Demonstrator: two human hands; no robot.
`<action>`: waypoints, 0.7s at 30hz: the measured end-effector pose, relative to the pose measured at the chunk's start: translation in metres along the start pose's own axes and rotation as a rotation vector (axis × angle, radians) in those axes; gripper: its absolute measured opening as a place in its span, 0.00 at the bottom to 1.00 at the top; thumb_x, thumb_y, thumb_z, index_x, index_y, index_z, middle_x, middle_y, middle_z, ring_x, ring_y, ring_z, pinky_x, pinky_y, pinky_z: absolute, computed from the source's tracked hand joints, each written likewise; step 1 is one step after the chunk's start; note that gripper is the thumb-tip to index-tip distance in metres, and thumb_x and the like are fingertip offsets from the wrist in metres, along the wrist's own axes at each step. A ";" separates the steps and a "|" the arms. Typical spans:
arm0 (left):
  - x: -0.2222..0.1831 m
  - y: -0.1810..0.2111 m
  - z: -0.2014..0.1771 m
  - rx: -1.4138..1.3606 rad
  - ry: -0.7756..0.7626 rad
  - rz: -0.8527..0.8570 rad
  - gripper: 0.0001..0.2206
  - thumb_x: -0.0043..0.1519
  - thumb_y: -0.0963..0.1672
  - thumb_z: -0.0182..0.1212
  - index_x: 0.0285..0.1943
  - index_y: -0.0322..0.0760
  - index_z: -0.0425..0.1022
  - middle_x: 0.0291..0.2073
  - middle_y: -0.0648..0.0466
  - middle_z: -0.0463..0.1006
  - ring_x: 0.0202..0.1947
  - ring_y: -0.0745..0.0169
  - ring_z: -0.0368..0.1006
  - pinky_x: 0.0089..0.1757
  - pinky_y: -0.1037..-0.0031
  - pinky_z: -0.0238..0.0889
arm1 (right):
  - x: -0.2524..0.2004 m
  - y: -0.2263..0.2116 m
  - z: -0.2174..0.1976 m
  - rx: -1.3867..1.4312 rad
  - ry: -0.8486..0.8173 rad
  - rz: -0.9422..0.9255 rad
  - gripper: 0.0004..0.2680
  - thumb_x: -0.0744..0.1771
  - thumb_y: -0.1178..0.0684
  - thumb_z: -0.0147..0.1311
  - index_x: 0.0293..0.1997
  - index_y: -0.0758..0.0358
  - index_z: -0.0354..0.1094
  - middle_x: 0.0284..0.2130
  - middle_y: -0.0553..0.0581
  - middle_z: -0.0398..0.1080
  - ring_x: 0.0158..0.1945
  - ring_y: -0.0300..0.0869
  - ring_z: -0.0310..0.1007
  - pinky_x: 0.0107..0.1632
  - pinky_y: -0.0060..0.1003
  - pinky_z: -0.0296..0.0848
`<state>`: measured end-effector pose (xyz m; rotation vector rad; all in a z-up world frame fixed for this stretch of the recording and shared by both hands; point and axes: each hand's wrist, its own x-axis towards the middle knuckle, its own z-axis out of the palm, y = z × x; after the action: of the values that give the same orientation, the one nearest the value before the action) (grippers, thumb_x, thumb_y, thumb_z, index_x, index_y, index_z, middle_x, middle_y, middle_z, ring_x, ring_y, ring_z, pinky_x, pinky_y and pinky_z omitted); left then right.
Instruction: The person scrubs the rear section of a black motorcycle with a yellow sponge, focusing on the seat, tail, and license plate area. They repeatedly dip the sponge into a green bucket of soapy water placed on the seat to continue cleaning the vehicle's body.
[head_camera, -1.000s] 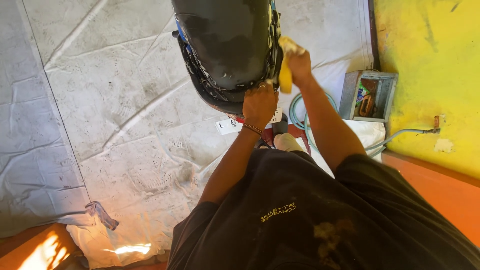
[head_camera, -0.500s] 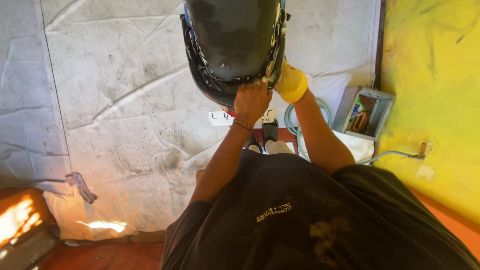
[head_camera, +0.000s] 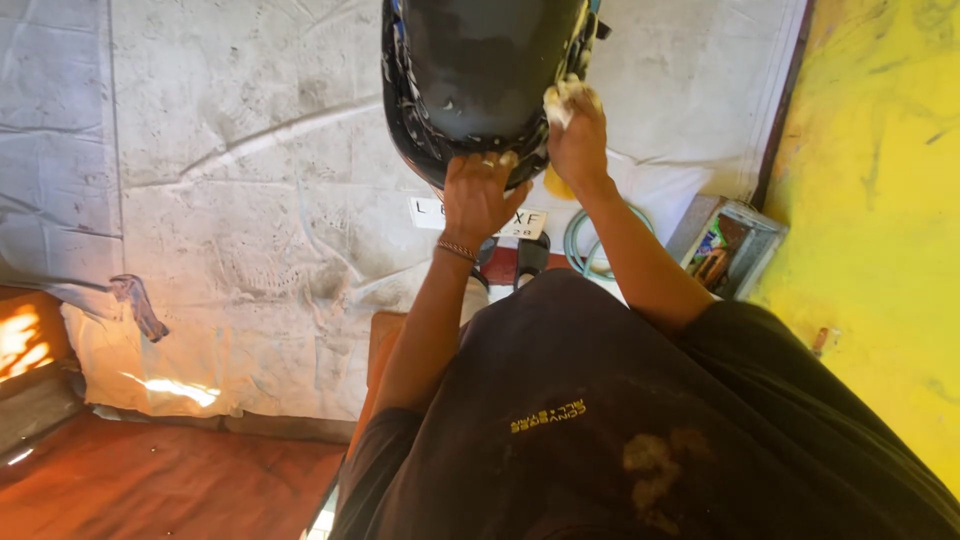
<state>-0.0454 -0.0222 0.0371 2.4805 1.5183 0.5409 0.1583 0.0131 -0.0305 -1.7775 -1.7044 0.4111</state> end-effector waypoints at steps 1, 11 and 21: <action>0.002 -0.002 -0.001 -0.007 0.003 0.016 0.19 0.59 0.53 0.63 0.50 0.37 0.81 0.33 0.51 0.79 0.32 0.53 0.72 0.45 0.65 0.61 | -0.001 -0.008 -0.005 0.051 0.023 -0.076 0.15 0.63 0.68 0.55 0.56 0.72 0.69 0.54 0.71 0.70 0.56 0.63 0.71 0.59 0.49 0.70; 0.003 -0.054 0.017 -0.177 0.046 0.266 0.24 0.45 0.54 0.74 0.47 0.41 0.81 0.29 0.49 0.81 0.32 0.48 0.77 0.42 0.61 0.64 | -0.047 0.079 0.062 0.094 0.161 0.092 0.23 0.66 0.55 0.54 0.68 0.75 0.58 0.55 0.83 0.69 0.57 0.74 0.68 0.63 0.62 0.67; 0.012 -0.116 0.009 -0.276 -0.196 0.460 0.26 0.51 0.60 0.67 0.47 0.44 0.77 0.29 0.51 0.81 0.35 0.49 0.79 0.41 0.61 0.67 | -0.091 -0.069 0.071 -0.443 0.172 -0.160 0.17 0.68 0.49 0.51 0.61 0.66 0.71 0.62 0.70 0.68 0.67 0.61 0.65 0.65 0.67 0.56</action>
<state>-0.1324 0.0426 -0.0081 2.5642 0.7435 0.5127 0.0500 -0.0625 -0.0589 -1.8893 -1.8964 -0.2016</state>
